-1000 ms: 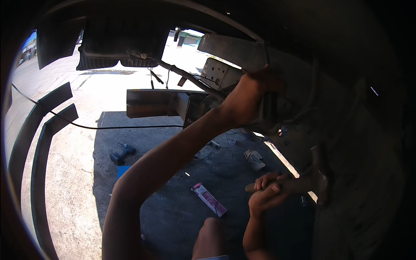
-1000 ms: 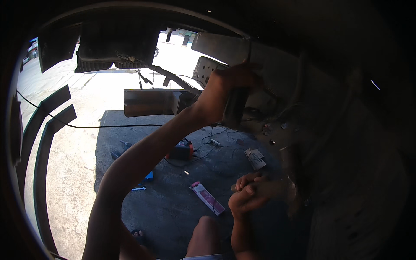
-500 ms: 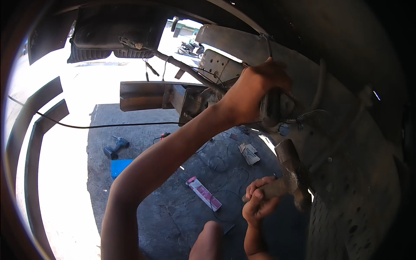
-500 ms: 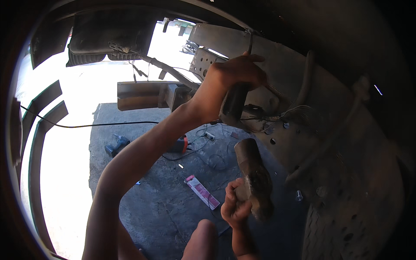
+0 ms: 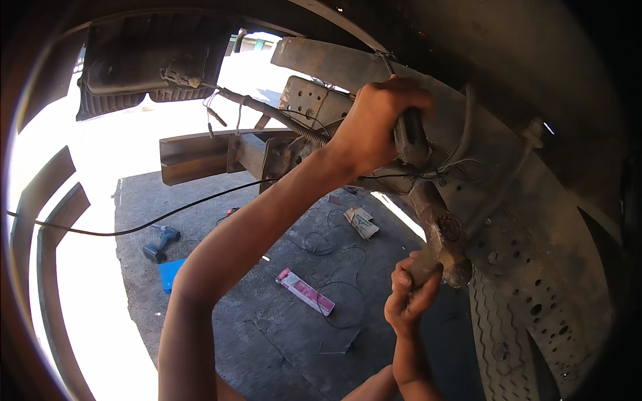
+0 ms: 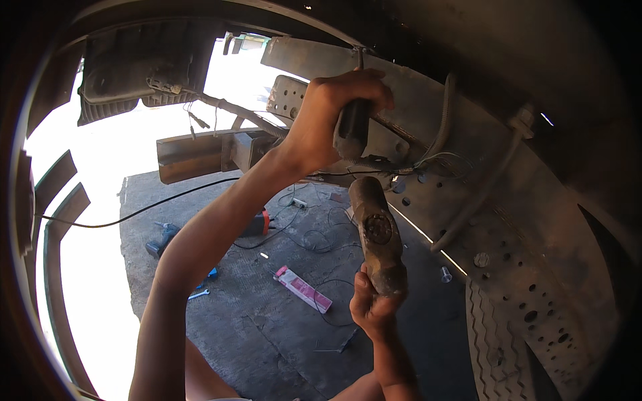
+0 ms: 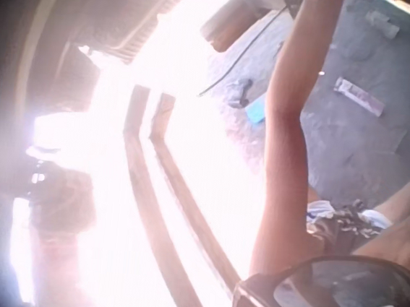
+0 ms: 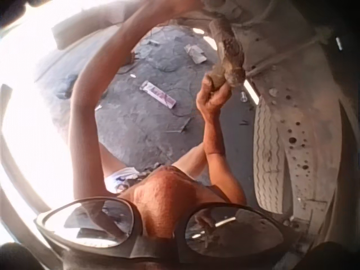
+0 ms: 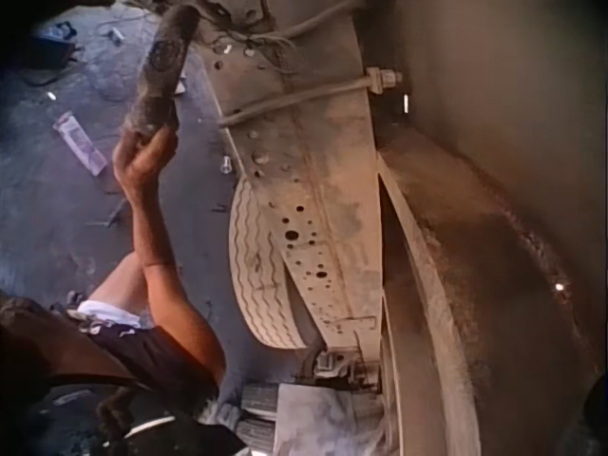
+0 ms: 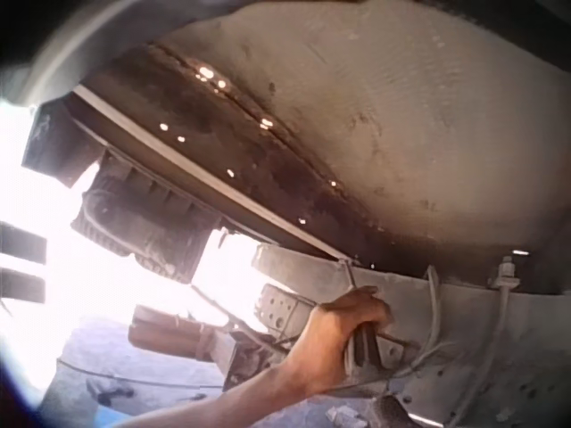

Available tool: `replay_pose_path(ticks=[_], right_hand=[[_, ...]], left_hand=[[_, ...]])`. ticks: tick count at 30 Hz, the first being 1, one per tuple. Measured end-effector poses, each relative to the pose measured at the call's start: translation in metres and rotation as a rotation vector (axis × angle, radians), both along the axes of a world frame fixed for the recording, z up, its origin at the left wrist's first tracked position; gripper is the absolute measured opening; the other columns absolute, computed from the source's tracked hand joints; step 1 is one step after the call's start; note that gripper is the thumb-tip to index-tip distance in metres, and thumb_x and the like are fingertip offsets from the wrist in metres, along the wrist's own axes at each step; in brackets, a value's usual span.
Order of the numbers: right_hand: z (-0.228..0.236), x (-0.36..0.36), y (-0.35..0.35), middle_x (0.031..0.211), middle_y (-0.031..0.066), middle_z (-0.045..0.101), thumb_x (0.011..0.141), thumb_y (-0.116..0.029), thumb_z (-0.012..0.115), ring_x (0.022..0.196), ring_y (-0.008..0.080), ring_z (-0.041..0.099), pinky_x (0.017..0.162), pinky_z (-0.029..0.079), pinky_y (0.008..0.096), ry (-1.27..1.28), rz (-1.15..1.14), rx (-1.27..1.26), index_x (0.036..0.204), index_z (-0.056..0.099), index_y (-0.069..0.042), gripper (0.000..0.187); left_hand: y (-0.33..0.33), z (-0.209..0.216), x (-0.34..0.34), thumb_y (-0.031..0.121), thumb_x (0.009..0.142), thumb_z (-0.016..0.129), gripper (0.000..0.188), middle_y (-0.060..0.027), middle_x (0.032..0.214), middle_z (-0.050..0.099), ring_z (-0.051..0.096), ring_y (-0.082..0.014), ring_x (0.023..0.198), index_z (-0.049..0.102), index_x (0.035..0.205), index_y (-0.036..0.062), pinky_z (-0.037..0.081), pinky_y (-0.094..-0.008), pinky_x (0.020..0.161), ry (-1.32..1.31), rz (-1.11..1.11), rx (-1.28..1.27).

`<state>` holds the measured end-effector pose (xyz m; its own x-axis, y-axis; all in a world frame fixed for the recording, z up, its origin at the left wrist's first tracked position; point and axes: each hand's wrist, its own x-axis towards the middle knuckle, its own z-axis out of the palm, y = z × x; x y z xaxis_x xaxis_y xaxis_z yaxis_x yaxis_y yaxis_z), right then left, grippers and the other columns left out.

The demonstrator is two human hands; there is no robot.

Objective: The person welds a metal frame under a vehicle using a welding torch, then uses a hammer to tap the welded area. The person repeats welding and hammering on the same section.

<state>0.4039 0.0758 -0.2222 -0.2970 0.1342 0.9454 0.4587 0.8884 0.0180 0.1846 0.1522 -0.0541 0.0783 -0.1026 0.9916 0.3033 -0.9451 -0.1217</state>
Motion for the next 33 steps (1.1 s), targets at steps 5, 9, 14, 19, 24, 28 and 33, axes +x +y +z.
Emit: replay_pose_path(ticks=[5, 9, 14, 19, 24, 28, 33], right_hand=[[0.014, 0.002, -0.015, 0.082, 0.0037, 0.049, 0.108, -0.025, 0.046, 0.058, 0.0066, 0.042, 0.046, 0.037, 0.0209, 0.084, 0.025, -0.056, 0.121, 0.040, 0.007, 0.035], [0.033, 0.002, -0.020, 0.081, 0.0037, 0.050, 0.110, -0.027, 0.043, 0.056, 0.0066, 0.040, 0.046, 0.034, 0.0209, -0.001, -0.039, 0.073, 0.131, 0.035, 0.008, 0.042], [0.057, -0.004, -0.014, 0.078, 0.0040, 0.050, 0.112, -0.026, 0.039, 0.058, 0.0072, 0.042, 0.047, 0.034, 0.0203, -0.101, -0.162, 0.331, 0.138, 0.028, 0.010, 0.046], [0.071, -0.016, -0.012, 0.072, 0.0027, 0.048, 0.112, -0.024, 0.040, 0.055, 0.0068, 0.041, 0.047, 0.035, 0.0208, 0.002, -0.190, 0.272, 0.118, 0.038, 0.006, 0.031], [0.070, -0.021, -0.009, 0.071, 0.0031, 0.049, 0.112, -0.030, 0.041, 0.053, 0.0058, 0.044, 0.044, 0.039, 0.0180, 0.085, -0.121, 0.210, 0.103, 0.040, 0.001, 0.032], [0.066, -0.022, -0.005, 0.072, 0.0039, 0.053, 0.110, -0.027, 0.047, 0.053, 0.0091, 0.049, 0.045, 0.042, 0.0219, 0.126, 0.037, 0.238, 0.099, 0.042, 0.001, 0.031], [0.065, -0.029, -0.002, 0.077, 0.0034, 0.048, 0.111, -0.023, 0.044, 0.055, 0.0062, 0.042, 0.046, 0.038, 0.0205, 0.055, -0.184, 0.145, 0.112, 0.040, 0.004, 0.027]], left_hand=[[0.007, 0.000, 0.001, -0.003, 0.058, 0.071, 0.036, -0.0113, 0.090, 0.068, 0.068, -0.0366, 0.096, 0.066, 0.093, 0.0024, 0.050, -0.0439, 0.104, -0.007, 0.011, 0.024], [0.008, 0.000, 0.004, -0.001, 0.059, 0.073, 0.034, -0.0121, 0.089, 0.067, 0.068, -0.0377, 0.094, 0.067, 0.093, 0.0024, 0.050, -0.0430, 0.103, -0.033, -0.027, 0.019], [0.002, 0.010, 0.014, -0.002, 0.060, 0.074, 0.033, -0.0139, 0.090, 0.068, 0.067, -0.0385, 0.091, 0.067, 0.092, 0.0019, 0.054, -0.0439, 0.088, -0.110, -0.022, -0.001], [-0.004, 0.019, 0.024, -0.003, 0.062, 0.071, 0.026, -0.0160, 0.092, 0.069, 0.067, -0.0398, 0.091, 0.065, 0.087, 0.0010, 0.053, -0.0434, 0.079, -0.192, -0.013, -0.003], [-0.003, 0.020, 0.025, -0.005, 0.062, 0.070, 0.024, -0.0166, 0.091, 0.070, 0.067, -0.0406, 0.091, 0.066, 0.085, 0.0009, 0.053, -0.0438, 0.079, -0.224, -0.018, 0.010], [-0.003, 0.018, 0.023, -0.006, 0.062, 0.070, 0.026, -0.0165, 0.092, 0.070, 0.067, -0.0410, 0.092, 0.067, 0.087, 0.0012, 0.053, -0.0442, 0.081, -0.210, 0.004, -0.005], [-0.002, 0.015, 0.024, -0.006, 0.062, 0.071, 0.027, -0.0159, 0.091, 0.070, 0.066, -0.0416, 0.095, 0.067, 0.088, 0.0016, 0.052, -0.0455, 0.084, -0.189, -0.031, -0.017]])
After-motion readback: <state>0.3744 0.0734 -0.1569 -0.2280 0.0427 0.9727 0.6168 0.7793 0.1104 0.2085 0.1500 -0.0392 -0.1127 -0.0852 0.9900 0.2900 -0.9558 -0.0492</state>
